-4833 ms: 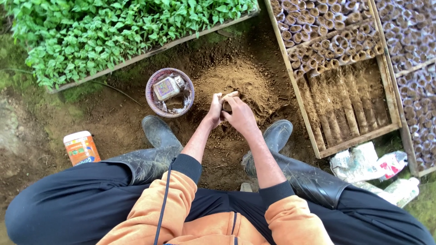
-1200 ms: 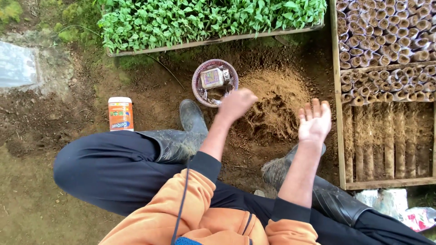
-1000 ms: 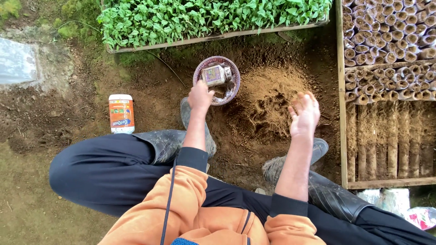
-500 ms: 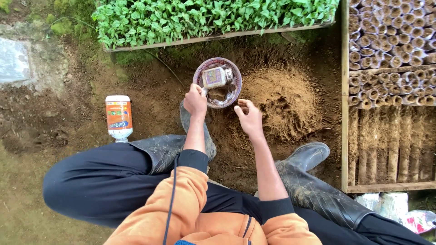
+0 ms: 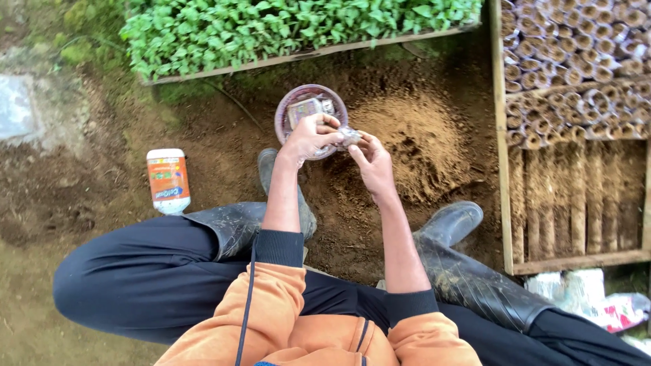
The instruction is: The person sits on the ground and fills small plastic seedling pots with soil by hand. They scoop soil from a pile, pack it into the pots, and place the filled pots into a wooden tray. The person repeats this process multiple times.
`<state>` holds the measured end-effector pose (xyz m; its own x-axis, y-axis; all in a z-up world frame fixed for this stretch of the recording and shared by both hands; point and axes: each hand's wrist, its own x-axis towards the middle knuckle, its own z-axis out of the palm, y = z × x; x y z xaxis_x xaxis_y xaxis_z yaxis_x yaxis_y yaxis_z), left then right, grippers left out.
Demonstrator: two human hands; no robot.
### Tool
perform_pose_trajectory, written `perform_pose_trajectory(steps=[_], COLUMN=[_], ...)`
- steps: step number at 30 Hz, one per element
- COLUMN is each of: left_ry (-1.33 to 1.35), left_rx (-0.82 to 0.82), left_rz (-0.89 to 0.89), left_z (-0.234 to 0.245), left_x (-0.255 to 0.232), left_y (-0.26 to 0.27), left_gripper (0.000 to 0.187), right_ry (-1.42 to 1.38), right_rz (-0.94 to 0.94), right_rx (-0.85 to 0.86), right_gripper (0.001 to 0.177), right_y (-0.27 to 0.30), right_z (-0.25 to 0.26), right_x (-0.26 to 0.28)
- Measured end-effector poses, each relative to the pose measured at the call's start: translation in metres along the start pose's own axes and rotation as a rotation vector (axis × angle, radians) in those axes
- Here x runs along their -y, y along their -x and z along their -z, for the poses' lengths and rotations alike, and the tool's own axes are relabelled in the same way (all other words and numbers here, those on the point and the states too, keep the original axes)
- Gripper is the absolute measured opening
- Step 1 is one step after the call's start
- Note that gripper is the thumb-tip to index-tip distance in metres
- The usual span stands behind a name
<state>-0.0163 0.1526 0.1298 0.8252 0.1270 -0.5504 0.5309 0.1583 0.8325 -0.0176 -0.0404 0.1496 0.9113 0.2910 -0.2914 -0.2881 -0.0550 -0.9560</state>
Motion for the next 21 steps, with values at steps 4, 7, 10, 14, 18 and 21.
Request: perform_pose_trajectory(steps=[4,7,10,14,18,21], left_ry=[-0.014,0.018,0.007,-0.012,-0.059,-0.151], left_rx=[0.111,0.209,0.236,0.195,0.102,-0.041], left_rz=[-0.023,-0.078,-0.087,-0.094,-0.037,-0.034], left_z=[-0.027,-0.033,-0.037,-0.034,-0.029,-0.003], left_x=[-0.038,-0.042,-0.042,-0.035,-0.044,-0.035], left_y=[0.021,0.022,0.024,0.019,0.02,0.02], left_gripper=[0.039,0.043,0.035,0.023,0.022,0.031], right_ry=[0.035,-0.079,-0.092,-0.153,-0.189,-0.174], right_rz=[0.038,0.074,0.071,0.053,-0.005,-0.043], right_rx=[-0.137,-0.169,-0.177,-0.116,-0.027,-0.017], right_gripper=[0.015,0.009,0.009,0.011,0.03,0.039], right_y=[-0.002,0.002,0.005,0.005,0.007,0.006], right_z=[0.015,0.021,0.024,0.026,0.03,0.033], right_x=[-0.009,0.004,0.006,0.006,0.003,0.004])
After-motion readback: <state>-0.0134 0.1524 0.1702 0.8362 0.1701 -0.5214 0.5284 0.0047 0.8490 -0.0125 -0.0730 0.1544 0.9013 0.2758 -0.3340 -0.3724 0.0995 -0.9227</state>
